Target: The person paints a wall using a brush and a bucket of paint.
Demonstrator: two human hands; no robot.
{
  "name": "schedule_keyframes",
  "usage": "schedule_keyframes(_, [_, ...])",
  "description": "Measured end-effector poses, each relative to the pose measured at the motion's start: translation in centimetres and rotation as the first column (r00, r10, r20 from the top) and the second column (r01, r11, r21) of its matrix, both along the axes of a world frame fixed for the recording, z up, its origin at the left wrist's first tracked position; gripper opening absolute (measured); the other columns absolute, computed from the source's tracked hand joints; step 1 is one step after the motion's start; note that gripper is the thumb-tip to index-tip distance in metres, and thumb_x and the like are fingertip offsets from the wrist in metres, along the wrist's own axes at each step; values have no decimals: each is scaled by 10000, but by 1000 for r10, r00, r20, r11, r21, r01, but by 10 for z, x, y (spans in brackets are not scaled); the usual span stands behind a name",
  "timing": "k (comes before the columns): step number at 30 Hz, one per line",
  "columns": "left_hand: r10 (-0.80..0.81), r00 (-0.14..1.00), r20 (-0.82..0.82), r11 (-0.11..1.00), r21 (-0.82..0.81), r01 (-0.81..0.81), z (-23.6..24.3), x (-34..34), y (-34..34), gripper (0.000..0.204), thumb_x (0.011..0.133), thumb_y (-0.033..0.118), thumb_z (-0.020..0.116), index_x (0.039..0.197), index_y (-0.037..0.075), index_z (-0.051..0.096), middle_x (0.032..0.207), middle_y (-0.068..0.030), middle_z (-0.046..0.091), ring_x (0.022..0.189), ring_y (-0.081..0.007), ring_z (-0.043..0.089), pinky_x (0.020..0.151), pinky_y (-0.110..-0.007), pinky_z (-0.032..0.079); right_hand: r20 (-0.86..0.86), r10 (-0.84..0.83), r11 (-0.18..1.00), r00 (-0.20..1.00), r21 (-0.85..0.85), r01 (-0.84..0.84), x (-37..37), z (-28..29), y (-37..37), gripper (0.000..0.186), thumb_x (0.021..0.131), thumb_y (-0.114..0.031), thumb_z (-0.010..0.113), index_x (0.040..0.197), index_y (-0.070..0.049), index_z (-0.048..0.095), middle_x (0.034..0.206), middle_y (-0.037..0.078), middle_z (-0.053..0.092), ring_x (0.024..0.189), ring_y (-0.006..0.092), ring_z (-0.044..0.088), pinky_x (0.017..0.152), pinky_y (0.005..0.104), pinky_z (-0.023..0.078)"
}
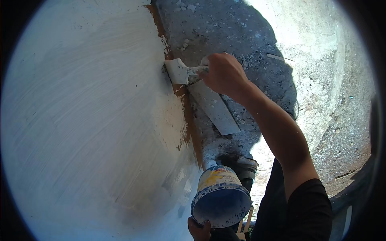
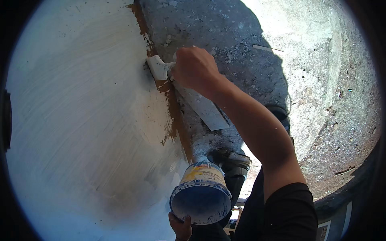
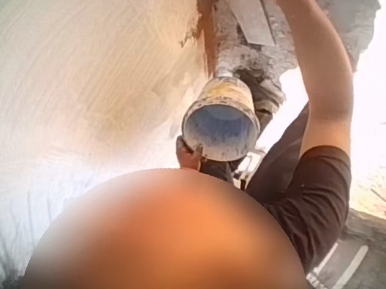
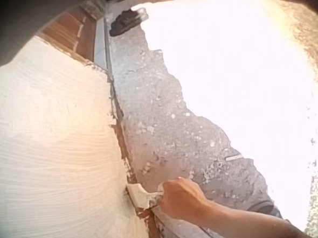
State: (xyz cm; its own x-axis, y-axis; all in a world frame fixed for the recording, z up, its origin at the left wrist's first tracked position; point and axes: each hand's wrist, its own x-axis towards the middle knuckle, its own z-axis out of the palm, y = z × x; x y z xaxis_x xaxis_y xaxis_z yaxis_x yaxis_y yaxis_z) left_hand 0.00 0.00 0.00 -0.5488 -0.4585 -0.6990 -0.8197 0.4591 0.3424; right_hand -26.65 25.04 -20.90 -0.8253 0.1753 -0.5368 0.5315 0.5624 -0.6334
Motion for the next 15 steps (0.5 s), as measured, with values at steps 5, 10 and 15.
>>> schedule_keyframes(5, [44, 989, 141, 999, 23, -48, 4, 8, -15, 371, 719, 102, 603, 1002, 29, 374, 842, -131, 525, 698, -222, 598, 641, -347, 529, -130, -18, 999, 991, -48, 12, 7, 1, 9, 218, 742, -213, 634, 810, -6, 646, 644, 172, 607, 644, 321, 613, 626, 403, 482])
schedule_keyframes(10, [55, 998, 13, 998, 3, -55, 2, 3, 2, 351, 700, 17, 644, 962, 26, 410, 745, -76, 502, 557, -142, 502, 472, -272, 460, -89, 42, 997, 995, 70, -36, -4, -3, 7, 215, 739, -215, 631, 822, -17, 649, 675, 169, 615, 675, 326, 614, 641, 397, 478])
schedule_keyframes(15, [-15, 1000, 7, 996, -94, 15, 1, 11, -5, 334, 705, -12, 621, 962, 23, 412, 768, -80, 503, 590, -152, 511, 478, -271, 463, -90, -3, 998, 996, -69, -4, 1, -6, 10, 224, 735, -218, 635, 837, -19, 653, 693, 177, 618, 687, 331, 615, 656, 401, 480])
